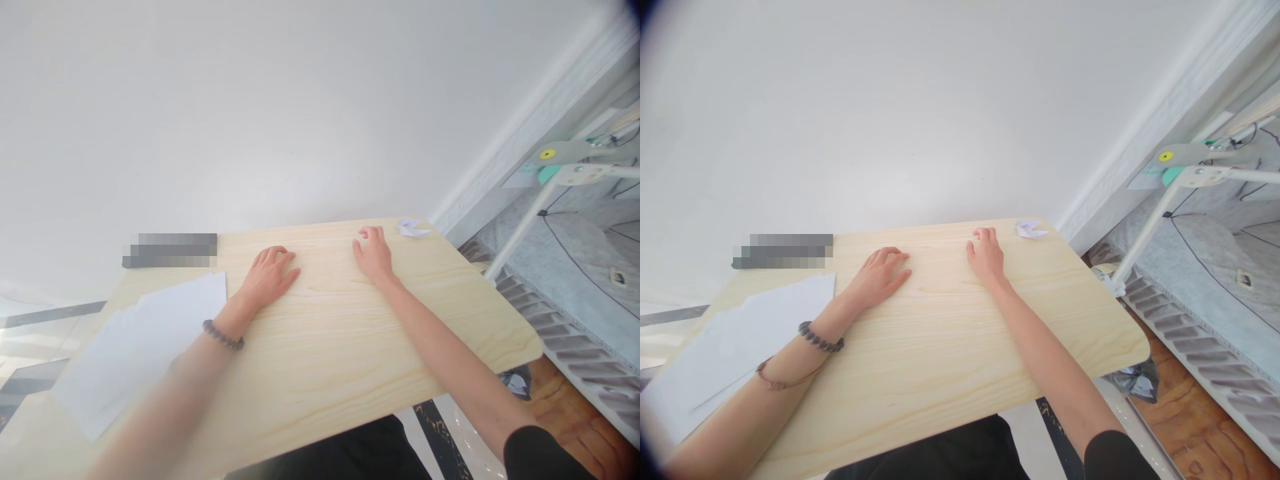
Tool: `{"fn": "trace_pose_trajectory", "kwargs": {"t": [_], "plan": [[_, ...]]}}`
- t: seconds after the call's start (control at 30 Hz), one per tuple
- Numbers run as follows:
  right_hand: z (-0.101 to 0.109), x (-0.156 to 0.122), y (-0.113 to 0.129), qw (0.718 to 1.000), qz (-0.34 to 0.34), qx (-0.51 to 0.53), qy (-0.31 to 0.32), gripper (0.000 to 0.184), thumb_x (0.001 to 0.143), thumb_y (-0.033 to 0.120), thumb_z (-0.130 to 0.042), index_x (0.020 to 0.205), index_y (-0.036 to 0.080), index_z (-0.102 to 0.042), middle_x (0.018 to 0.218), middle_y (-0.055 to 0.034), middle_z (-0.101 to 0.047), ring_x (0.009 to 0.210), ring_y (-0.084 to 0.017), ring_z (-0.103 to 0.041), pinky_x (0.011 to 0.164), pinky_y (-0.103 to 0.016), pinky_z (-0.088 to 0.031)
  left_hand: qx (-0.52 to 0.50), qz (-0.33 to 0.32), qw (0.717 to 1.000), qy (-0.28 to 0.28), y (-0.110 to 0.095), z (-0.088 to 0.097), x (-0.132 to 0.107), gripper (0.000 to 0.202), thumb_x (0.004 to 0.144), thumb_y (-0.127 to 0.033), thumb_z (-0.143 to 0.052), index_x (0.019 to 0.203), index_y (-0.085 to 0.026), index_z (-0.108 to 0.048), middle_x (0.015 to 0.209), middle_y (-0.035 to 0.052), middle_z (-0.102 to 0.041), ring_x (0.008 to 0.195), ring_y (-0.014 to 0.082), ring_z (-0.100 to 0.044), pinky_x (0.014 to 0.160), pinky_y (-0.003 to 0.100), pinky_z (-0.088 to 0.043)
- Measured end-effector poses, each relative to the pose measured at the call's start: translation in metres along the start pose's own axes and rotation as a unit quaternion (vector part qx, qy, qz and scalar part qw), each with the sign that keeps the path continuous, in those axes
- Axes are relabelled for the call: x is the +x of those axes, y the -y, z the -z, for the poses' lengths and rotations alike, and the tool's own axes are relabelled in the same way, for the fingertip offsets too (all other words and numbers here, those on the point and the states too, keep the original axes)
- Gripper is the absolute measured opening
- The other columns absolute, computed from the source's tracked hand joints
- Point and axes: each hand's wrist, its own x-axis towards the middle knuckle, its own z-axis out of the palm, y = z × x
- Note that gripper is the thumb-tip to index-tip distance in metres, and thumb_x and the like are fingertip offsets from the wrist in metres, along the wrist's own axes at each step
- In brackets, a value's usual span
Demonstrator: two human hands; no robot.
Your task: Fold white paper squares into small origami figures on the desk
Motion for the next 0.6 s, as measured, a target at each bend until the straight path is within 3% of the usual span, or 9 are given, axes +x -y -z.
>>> {"fn": "trace_pose_trajectory", "kwargs": {"t": [0.13, 0.27, 0.47, 0.6], "plan": [[-0.013, -0.011, 0.033, 0.993, 0.081, 0.001, 0.082, 0.024, 0.08, 0.023, -0.04, 0.102, 0.02, -0.046, 0.104, -0.0074, -0.049, 0.087, -0.018, -0.053, 0.065, -0.029, -0.04, -0.015, -0.001, 0.999, 0.05, 0.008, 0.011, 0.004, 0.044, 0.084, -0.046, -0.036, 0.118, -0.021, -0.048, 0.121, 0.0093, -0.045, 0.111, 0.0249, -0.043, 0.097, 0.04, -0.032], [-0.026, -0.017, 0.063, 0.985, 0.13, -0.012, 0.112, 0.021, 0.08, 0.021, -0.039, 0.099, 0.021, -0.05, 0.102, -0.0065, -0.053, 0.086, -0.019, -0.053, 0.066, -0.03, -0.039, -0.08, 0.003, 0.978, 0.192, 0.032, 0.042, 0.005, 0.045, 0.073, -0.045, -0.053, 0.115, -0.028, -0.052, 0.12, 0.0027, -0.049, 0.11, 0.0205, -0.046, 0.094, 0.03, -0.036], [-0.033, -0.021, 0.083, 0.974, 0.17, 0.003, 0.148, 0.022, 0.082, 0.02, -0.037, 0.098, 0.02, -0.053, 0.099, -0.0071, -0.055, 0.084, -0.019, -0.054, 0.071, -0.031, -0.039, -0.069, 0.147, 0.94, 0.3, 0.073, 0.101, -0.017, 0.05, 0.061, -0.045, -0.062, 0.11, -0.037, -0.053, 0.118, -0.0005, -0.054, 0.101, 0.0224, -0.053, 0.076, 0.029, -0.045], [-0.032, -0.021, 0.08, 0.975, 0.164, 0.022, 0.148, 0.022, 0.082, 0.022, -0.038, 0.098, 0.019, -0.053, 0.101, -0.0068, -0.055, 0.086, -0.018, -0.054, 0.074, -0.03, -0.039, -0.029, 0.235, 0.912, 0.335, 0.091, 0.11, -0.03, 0.054, 0.055, -0.043, -0.065, 0.108, -0.034, -0.054, 0.116, 0.0019, -0.055, 0.098, 0.0248, -0.055, 0.072, 0.031, -0.046]]}}
